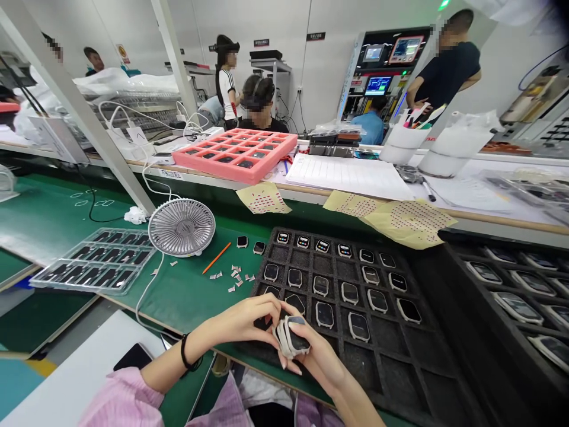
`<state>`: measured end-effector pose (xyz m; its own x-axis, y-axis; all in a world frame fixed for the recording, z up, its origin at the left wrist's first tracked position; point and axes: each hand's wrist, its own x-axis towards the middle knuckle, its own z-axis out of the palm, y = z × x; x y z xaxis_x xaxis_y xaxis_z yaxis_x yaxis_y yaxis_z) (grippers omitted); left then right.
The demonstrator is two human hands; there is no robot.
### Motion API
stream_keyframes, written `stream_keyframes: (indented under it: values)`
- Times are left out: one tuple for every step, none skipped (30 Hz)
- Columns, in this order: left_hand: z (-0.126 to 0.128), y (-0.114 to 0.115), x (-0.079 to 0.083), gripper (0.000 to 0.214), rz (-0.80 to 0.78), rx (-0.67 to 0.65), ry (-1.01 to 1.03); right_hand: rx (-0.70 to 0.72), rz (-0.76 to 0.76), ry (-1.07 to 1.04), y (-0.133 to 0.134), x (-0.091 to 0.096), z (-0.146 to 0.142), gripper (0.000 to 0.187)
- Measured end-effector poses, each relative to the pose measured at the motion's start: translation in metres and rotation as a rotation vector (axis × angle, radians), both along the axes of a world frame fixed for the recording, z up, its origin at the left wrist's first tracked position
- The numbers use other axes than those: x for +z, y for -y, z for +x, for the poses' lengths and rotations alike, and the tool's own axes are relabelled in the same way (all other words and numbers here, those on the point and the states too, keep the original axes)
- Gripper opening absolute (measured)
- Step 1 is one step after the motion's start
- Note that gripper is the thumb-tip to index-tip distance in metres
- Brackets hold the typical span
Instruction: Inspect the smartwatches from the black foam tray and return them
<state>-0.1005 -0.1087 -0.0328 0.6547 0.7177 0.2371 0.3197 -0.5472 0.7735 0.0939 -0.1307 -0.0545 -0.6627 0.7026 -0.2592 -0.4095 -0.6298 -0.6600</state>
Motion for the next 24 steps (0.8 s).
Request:
stream_keyframes:
  values:
    - [-0.004, -0.001, -0.002, 0.033, -0.032, 0.024, 0.001, 0.013, -0.022, -0.015, 0.001, -0.002, -0.003, 0.067]
    - [-0.010, -0.003, -0.003, 0.037, -0.057, 0.063, 0.002, 0.024, -0.040, -0.034, 0.002, -0.003, -0.005, 0.068]
    - [-0.019, -0.006, -0.005, 0.039, -0.071, 0.124, -0.004, 0.026, -0.053, -0.050, 0.002, -0.003, -0.006, 0.070]
    - [-0.030, -0.010, -0.006, 0.038, -0.073, 0.208, -0.023, 0.017, -0.059, -0.061, 0.001, -0.003, -0.007, 0.071]
    - [-0.043, -0.013, -0.008, 0.032, -0.052, 0.326, -0.050, -0.004, -0.058, -0.065, 0.001, -0.002, -0.006, 0.072]
    - [-0.057, -0.016, -0.011, 0.027, -0.022, 0.470, -0.104, -0.031, -0.052, -0.062, -0.001, -0.001, -0.005, 0.073]
    - [-0.072, -0.019, -0.015, 0.025, 0.012, 0.620, -0.183, -0.059, -0.045, -0.054, -0.003, 0.000, -0.003, 0.074]
    - [-0.086, -0.021, -0.021, 0.025, 0.047, 0.753, -0.269, -0.081, -0.040, -0.044, -0.005, 0.002, -0.001, 0.075]
    - [-0.099, -0.022, -0.026, 0.025, 0.067, 0.861, -0.340, -0.095, -0.038, -0.034, -0.007, 0.003, 0.002, 0.076]
    - [-0.109, -0.023, -0.033, 0.025, 0.070, 0.906, -0.397, -0.098, -0.038, -0.029, -0.009, 0.005, 0.003, 0.076]
    - [-0.116, -0.023, -0.039, 0.025, 0.068, 0.921, -0.436, -0.096, -0.040, -0.029, -0.011, 0.006, 0.004, 0.077]
    - [-0.121, -0.023, -0.044, 0.025, 0.061, 0.917, -0.458, -0.088, -0.042, -0.032, -0.012, 0.006, 0.005, 0.077]
    - [-0.123, -0.024, -0.048, 0.024, 0.052, 0.901, -0.468, -0.080, -0.044, -0.036, -0.013, 0.007, 0.004, 0.077]
    - [-0.122, -0.024, -0.051, 0.024, 0.047, 0.886, -0.470, -0.074, -0.045, -0.041, -0.014, 0.007, 0.004, 0.078]
    - [-0.121, -0.025, -0.053, 0.024, 0.045, 0.878, -0.468, -0.069, -0.045, -0.044, -0.014, 0.007, 0.003, 0.078]
    - [-0.119, -0.026, -0.053, 0.024, 0.046, 0.874, -0.464, -0.067, -0.045, -0.046, -0.014, 0.006, 0.002, 0.077]
    - [-0.116, -0.027, -0.053, 0.024, 0.049, 0.868, -0.460, -0.067, -0.045, -0.046, -0.014, 0.006, 0.001, 0.077]
    - [-0.114, -0.029, -0.052, 0.024, 0.052, 0.857, -0.453, -0.069, -0.044, -0.047, -0.013, 0.005, 0.001, 0.077]
    - [-0.112, -0.031, -0.051, 0.024, 0.053, 0.840, -0.445, -0.073, -0.043, -0.047, -0.013, 0.005, 0.001, 0.077]
    - [-0.109, -0.034, -0.050, 0.023, 0.052, 0.818, -0.436, -0.077, -0.042, -0.049, -0.013, 0.005, 0.001, 0.077]
    - [-0.107, -0.036, -0.050, 0.022, 0.048, 0.795, -0.427, -0.079, -0.042, -0.049, -0.013, 0.004, 0.001, 0.077]
    - [-0.106, -0.039, -0.051, 0.021, 0.044, 0.774, -0.420, -0.080, -0.042, -0.050, -0.013, 0.004, 0.001, 0.078]
    - [-0.104, -0.042, -0.052, 0.021, 0.038, 0.758, -0.415, -0.080, -0.042, -0.049, -0.013, 0.005, 0.001, 0.078]
    - [-0.102, -0.045, -0.053, 0.020, 0.031, 0.750, -0.413, -0.081, -0.042, -0.050, -0.013, 0.005, 0.001, 0.078]
